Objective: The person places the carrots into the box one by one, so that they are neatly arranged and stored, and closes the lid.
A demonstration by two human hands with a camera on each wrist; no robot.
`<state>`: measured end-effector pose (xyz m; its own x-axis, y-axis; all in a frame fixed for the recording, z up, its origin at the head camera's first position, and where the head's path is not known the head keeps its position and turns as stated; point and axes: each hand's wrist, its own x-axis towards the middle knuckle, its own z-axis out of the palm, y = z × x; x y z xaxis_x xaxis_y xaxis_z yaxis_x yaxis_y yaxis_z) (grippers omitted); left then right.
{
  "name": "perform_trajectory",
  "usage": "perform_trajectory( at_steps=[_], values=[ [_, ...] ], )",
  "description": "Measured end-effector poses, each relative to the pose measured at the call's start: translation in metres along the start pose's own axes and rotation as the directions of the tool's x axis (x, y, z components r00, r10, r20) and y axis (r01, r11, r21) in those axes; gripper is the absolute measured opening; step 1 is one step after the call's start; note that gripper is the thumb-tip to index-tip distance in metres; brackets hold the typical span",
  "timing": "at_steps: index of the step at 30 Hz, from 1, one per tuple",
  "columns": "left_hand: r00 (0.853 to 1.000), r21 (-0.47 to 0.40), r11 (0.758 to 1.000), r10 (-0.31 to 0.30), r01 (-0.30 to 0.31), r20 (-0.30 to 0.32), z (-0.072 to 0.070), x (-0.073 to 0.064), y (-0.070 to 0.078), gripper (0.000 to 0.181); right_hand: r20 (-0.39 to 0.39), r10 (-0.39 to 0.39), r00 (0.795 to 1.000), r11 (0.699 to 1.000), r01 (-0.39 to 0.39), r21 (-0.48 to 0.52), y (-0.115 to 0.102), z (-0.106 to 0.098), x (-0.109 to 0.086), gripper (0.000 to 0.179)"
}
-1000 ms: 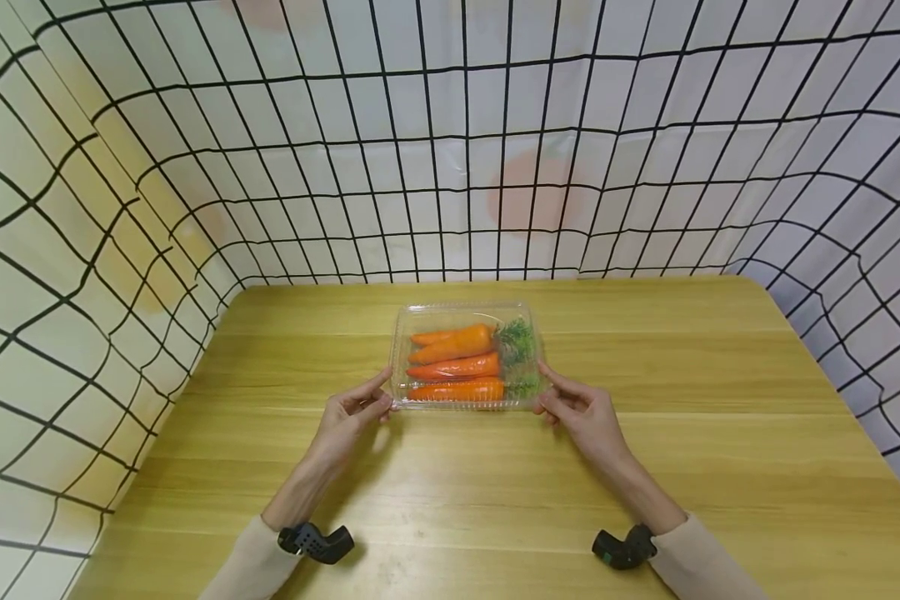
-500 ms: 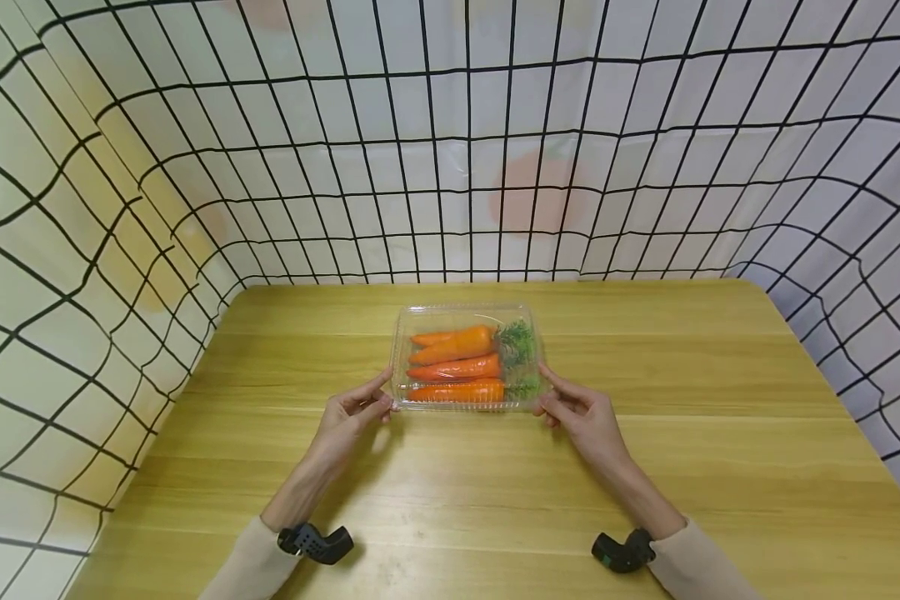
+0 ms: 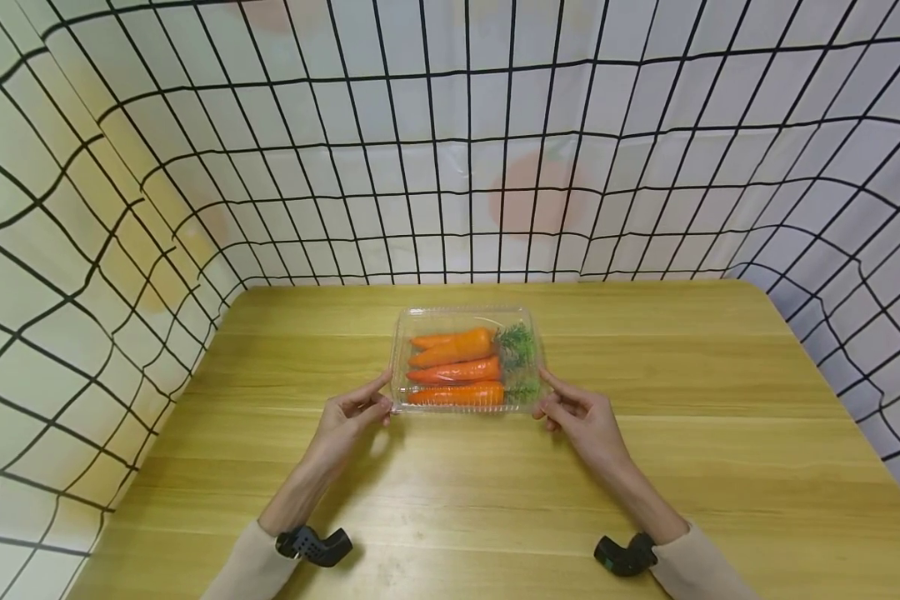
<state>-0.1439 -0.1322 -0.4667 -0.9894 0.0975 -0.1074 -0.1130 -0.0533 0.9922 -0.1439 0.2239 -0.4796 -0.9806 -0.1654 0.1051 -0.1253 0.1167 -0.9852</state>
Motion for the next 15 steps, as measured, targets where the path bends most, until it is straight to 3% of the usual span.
perform_trajectory(
  at_steps=[15],
  values=[
    [1.000,0.023,1.000,-0.006,0.006,0.000,-0.0024,-0.0014,0.0000,0.051,0.028,-0.005,1.000,0.998,0.006,-0.055,-0.0020,0.0001,0.0002,0.050]
  ],
)
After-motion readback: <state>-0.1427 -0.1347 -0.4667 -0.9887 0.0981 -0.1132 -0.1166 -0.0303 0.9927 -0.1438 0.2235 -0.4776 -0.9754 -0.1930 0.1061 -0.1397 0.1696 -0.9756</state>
